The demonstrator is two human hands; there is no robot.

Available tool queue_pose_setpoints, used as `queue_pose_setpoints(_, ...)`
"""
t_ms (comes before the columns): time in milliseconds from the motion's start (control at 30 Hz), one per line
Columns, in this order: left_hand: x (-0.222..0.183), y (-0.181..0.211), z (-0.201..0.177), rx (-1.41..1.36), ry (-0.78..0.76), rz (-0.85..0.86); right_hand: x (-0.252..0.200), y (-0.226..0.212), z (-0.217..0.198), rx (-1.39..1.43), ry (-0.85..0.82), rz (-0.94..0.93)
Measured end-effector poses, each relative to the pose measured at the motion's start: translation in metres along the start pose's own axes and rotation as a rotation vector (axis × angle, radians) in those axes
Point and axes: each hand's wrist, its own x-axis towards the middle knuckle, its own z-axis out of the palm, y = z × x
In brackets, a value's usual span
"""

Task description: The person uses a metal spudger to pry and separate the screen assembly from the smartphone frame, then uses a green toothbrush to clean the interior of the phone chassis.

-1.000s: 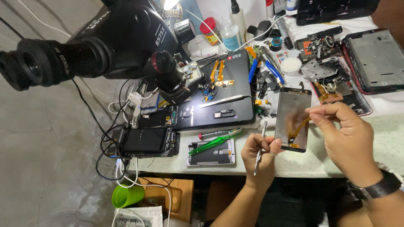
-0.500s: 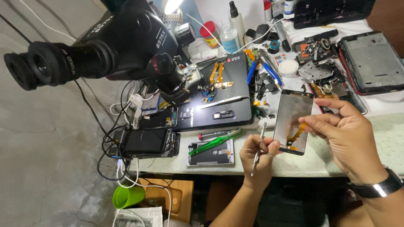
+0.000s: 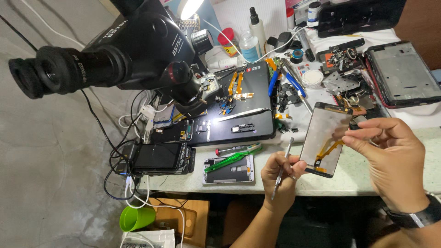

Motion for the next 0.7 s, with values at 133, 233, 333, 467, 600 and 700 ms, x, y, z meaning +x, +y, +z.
queue_pose_setpoints(133, 0.000, 0.000, -0.001, -0.003, -0.027, -0.023, -0.004, -0.002, -0.005, -0.016, -0.011, -0.025)
queue_pose_setpoints(233, 0.000, -0.002, -0.002, -0.017, -0.031, -0.028, -0.006, -0.008, -0.006, -0.051, -0.019, -0.035)
queue_pose_setpoints(333, 0.002, -0.003, -0.003, -0.076, 0.000, -0.062, -0.008, -0.017, 0.003, -0.068, 0.018, -0.044)
queue_pose_setpoints(467, 0.005, -0.001, -0.003, -0.172, 0.002, -0.044, -0.014, -0.025, 0.023, -0.082, 0.013, 0.036)
queue_pose_setpoints(600, 0.000, -0.001, -0.006, -0.131, -0.042, -0.108, -0.021, -0.016, 0.026, -0.010, -0.157, 0.172)
queue_pose_setpoints(700, -0.003, -0.004, -0.010, -0.074, -0.077, -0.070, -0.023, 0.000, 0.007, -0.347, -0.160, 0.136)
